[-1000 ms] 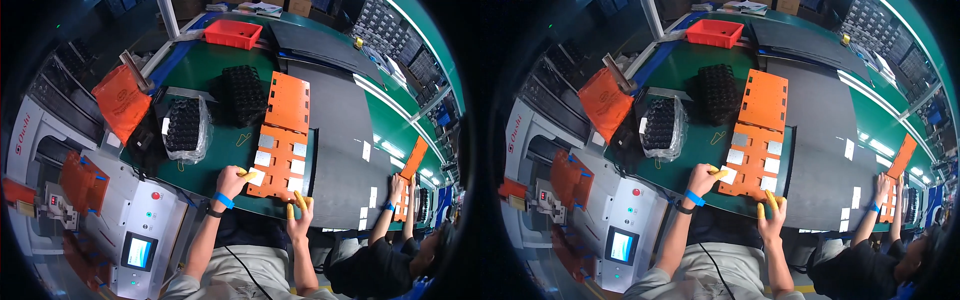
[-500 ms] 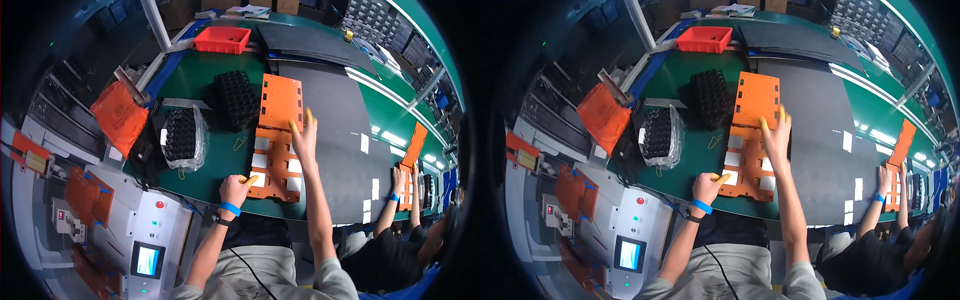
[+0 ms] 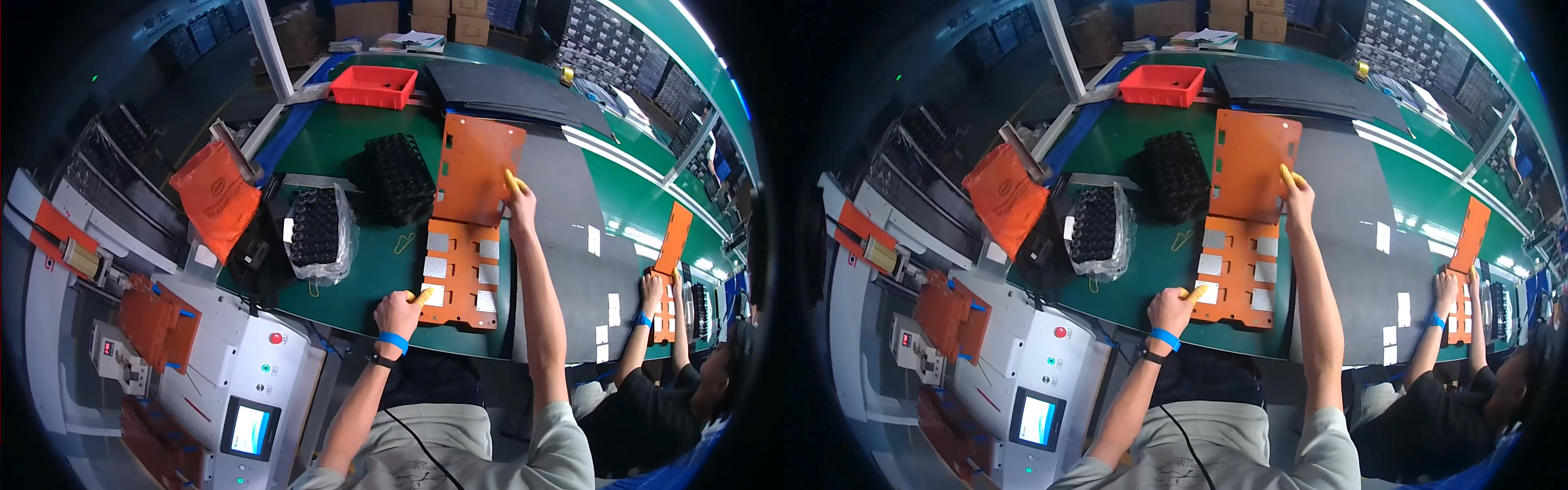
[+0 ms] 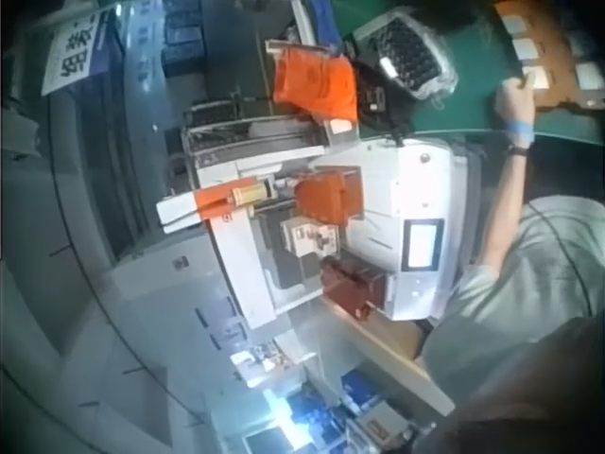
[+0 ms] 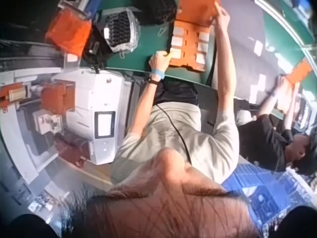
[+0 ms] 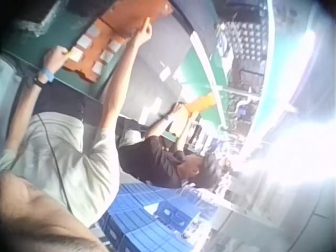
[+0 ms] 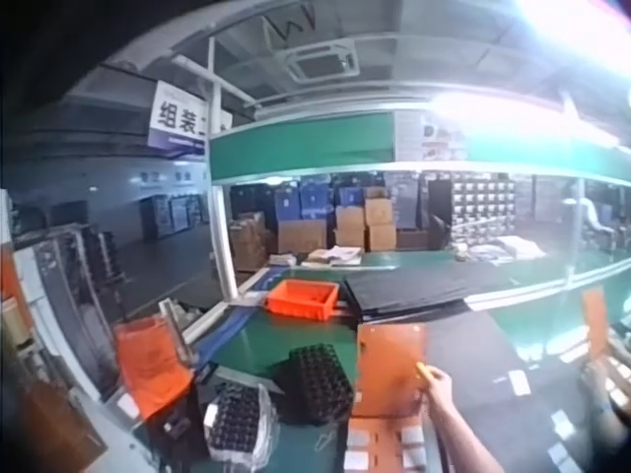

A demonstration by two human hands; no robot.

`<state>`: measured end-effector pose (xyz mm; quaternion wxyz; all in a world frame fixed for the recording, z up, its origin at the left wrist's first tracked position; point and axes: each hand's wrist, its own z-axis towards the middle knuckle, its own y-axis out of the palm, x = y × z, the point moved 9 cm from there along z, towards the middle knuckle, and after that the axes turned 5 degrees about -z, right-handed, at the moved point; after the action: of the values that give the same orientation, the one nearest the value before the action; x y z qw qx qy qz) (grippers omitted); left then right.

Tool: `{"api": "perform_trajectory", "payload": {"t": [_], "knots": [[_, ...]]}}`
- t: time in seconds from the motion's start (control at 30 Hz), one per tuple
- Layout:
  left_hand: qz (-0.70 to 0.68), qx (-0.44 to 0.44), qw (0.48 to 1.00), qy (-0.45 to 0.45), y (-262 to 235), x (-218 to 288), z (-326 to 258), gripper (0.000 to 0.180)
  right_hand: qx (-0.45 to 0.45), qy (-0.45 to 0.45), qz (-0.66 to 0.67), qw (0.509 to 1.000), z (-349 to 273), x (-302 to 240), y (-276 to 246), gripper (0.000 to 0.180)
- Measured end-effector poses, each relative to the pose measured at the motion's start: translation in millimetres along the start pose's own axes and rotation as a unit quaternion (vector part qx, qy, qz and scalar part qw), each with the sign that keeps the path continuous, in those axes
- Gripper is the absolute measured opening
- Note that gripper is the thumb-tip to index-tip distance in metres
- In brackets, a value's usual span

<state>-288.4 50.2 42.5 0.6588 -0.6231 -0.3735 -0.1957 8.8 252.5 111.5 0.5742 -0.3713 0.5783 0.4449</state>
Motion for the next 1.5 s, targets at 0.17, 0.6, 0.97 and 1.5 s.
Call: {"api": "perform_trajectory", "payload": {"t": [0.17, 0.6, 0.97, 1.5], "knots": [[-0.076, -0.003, 0.993, 0.086, 2, 0, -8, 0.044, -0.082, -0.198, -0.109, 0.971, -84, -33, -25, 0.015], [-0.164, -0.051, 0.963, 0.209, 0, -4, -23, 0.048, -0.146, -0.313, -0.433, 0.832, -230, -10, -34, 0.039], [-0.108, 0.302, 0.946, 0.032, -170, -121, -125, 0.036, -0.150, -0.207, -0.260, 0.931, -287, 3, -19, 0.028], [-0.063, 0.334, 0.937, 0.083, -161, -121, -191, 0.054, -0.090, -0.131, -0.332, 0.930, -279, 47, -41, 0.057]]}}
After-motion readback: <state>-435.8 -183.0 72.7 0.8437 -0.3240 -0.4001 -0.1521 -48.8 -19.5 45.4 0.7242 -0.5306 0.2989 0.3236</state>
